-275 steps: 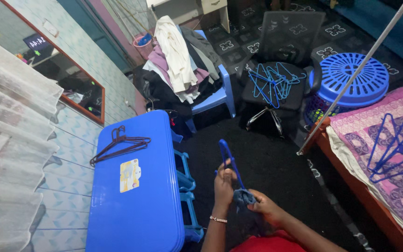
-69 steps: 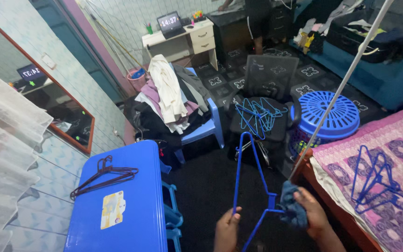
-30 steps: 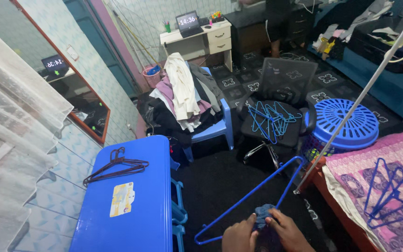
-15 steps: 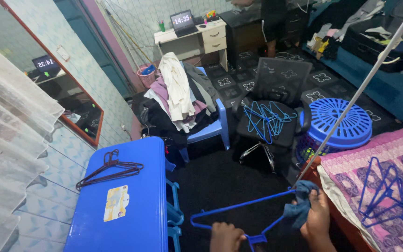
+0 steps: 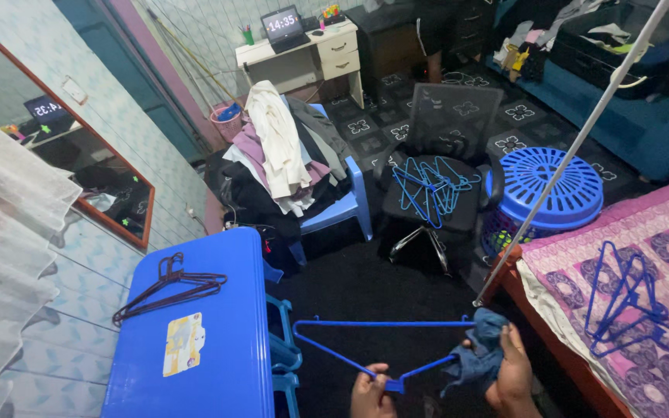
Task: The person wipes several plastic clothes hangers with a cloth, handling them one at a time and placing them on a chair and a bed.
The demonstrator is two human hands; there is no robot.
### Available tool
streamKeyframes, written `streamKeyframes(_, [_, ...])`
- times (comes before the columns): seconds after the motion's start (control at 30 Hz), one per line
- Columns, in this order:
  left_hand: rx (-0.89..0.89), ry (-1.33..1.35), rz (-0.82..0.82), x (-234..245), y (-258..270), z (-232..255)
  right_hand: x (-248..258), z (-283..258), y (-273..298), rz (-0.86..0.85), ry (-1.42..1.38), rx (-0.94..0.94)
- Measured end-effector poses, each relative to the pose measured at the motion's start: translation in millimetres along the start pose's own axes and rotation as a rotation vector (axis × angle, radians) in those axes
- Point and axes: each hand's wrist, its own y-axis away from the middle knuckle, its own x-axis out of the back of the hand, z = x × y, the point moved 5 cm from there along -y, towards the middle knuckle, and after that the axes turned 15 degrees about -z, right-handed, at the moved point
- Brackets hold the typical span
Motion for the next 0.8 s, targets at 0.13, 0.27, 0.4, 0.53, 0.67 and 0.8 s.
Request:
streamKeyframes(0.13, [0.001,-0.252,0.101,15.7,12.9,9.9,26.4,10.1,-2.5,0.001,0.236,-0.232])
streamKeyframes(0.27, [-0.080,-0.570,0.123,8.9,20.8,36.0,63.5,15.7,-1.3,-0.093,0.376,-0.270])
streamKeyframes(0.4, [0.085,-0.833,0.081,-30.6,34.4,53.4,68.2,10.0,-5.7,-0.479,1.065,-0.317])
streamKeyframes(0.53, [0.194,-1.402,-0.315,-91.0,32.8,38.2,45.7,49.2,-4.4,-0.660,1.337,-0.407])
streamKeyframes(0.67, [0.330,-1.187,-0.083,-87.8,24.2,39.5,30.2,45.6,-7.0,-0.425,1.033,-0.167])
streamKeyframes(0.8, [0.207,-0.885,0.281,-54.8,22.1,54.6,34.4,28.9,0.6,-0.138,1.198,0.016])
